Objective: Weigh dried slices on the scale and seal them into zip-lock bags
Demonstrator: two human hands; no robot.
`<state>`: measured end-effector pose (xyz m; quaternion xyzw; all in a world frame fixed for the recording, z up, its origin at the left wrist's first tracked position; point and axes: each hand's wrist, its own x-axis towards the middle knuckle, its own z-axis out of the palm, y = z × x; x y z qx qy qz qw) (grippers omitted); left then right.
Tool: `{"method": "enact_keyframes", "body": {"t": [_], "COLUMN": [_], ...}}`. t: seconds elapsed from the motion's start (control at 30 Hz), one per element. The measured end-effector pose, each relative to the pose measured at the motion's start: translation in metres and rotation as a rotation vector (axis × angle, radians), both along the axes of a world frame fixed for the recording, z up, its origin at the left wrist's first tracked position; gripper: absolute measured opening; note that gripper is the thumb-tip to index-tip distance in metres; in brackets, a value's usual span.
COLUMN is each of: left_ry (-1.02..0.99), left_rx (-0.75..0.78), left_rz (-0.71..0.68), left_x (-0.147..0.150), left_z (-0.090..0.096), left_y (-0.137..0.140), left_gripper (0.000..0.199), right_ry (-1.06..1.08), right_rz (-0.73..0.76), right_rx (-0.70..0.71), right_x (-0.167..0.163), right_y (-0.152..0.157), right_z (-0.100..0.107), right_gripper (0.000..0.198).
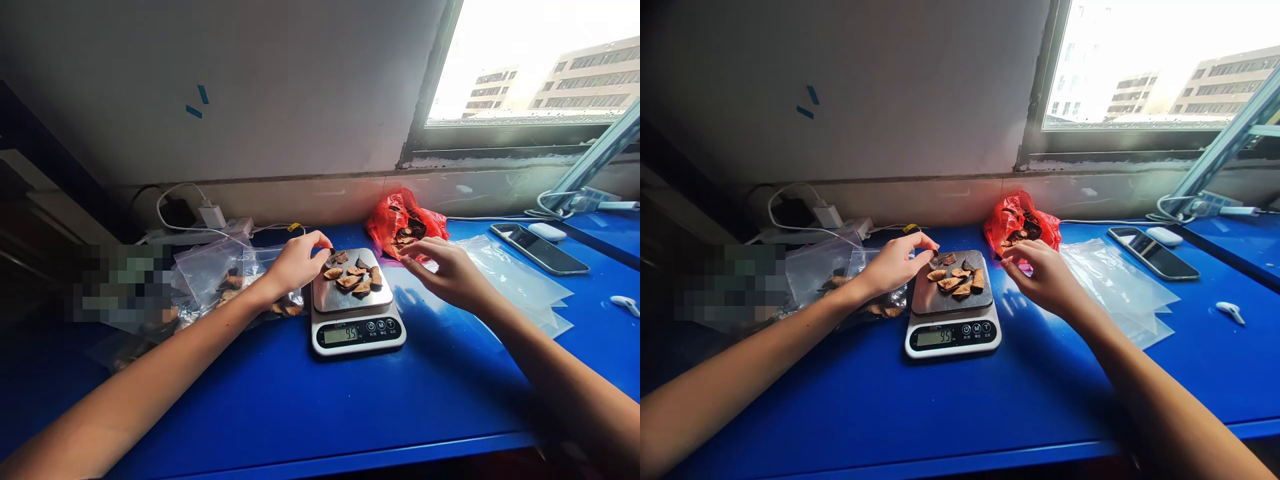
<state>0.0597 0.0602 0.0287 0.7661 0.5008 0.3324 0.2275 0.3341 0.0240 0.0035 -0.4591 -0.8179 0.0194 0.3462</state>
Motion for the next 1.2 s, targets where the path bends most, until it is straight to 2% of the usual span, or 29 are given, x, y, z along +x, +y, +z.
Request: {"method": "enact_keyframes", "body": {"t": [0.17,0.3,0.4,0.5,0.63,0.77,0.87,1.03,1.1,1.2], "left_ry": [-0.073,-0.085,-0.011,0.047,0.064,0.081,0.163,0.12,0.112,0.143], "left_rx": [-0.002,-0.073,0.05,0.209,0.278,0.304,0.326,0.253,0.244,0.284], "left_rz": [-0.006,-0.065,-0.079,-0.192,-0.337,-0.379,-0.293,0.03,0.068,0.043], "left_x": [-0.021,-0.033,-0.024,0.0,0.03,0.028,0.002,-0.054,-0.066,-0.068], "left_z": [0.007,0.012,0.023,0.036,0.038,0.031,0.023,0.004,-0.001,-0.002], "left_y": [-0.01,-0.029,-0.044,-0.052,-0.052,-0.05,-0.051,-0.05,-0.049,-0.05], "left_gripper": [0.02,0.024,0.021,0.023,0.027,0.034,0.025,0.018,0.018,0.019], "right_ry": [0.027,0.14,0.12,0.124,0.159,0.026,-0.055,0.192,0.257,0.247], "right_rz": [0.005,0.035,0.143,0.225,0.16,0.094,-0.078,-0.413,-0.461,-0.432], "right_rx": [0.009,-0.025,0.039,0.079,0.101,0.093,0.061,0.024,0.006,-0.03], "right_x": [0.001,-0.023,-0.053,-0.069,-0.059,-0.028,-0.001,0.026,0.032,0.05], "right_y": [0.0,-0.003,-0.011,-0.023,-0.033,-0.017,0.013,0.062,0.07,0.067], "right_z": [0.001,0.012,0.022,0.028,0.03,0.024,0.008,-0.011,-0.008,0.005], "right_gripper": [0.017,0.018,0.015,0.009,0.01,0.011,0.014,0.018,0.023,0.026]}}
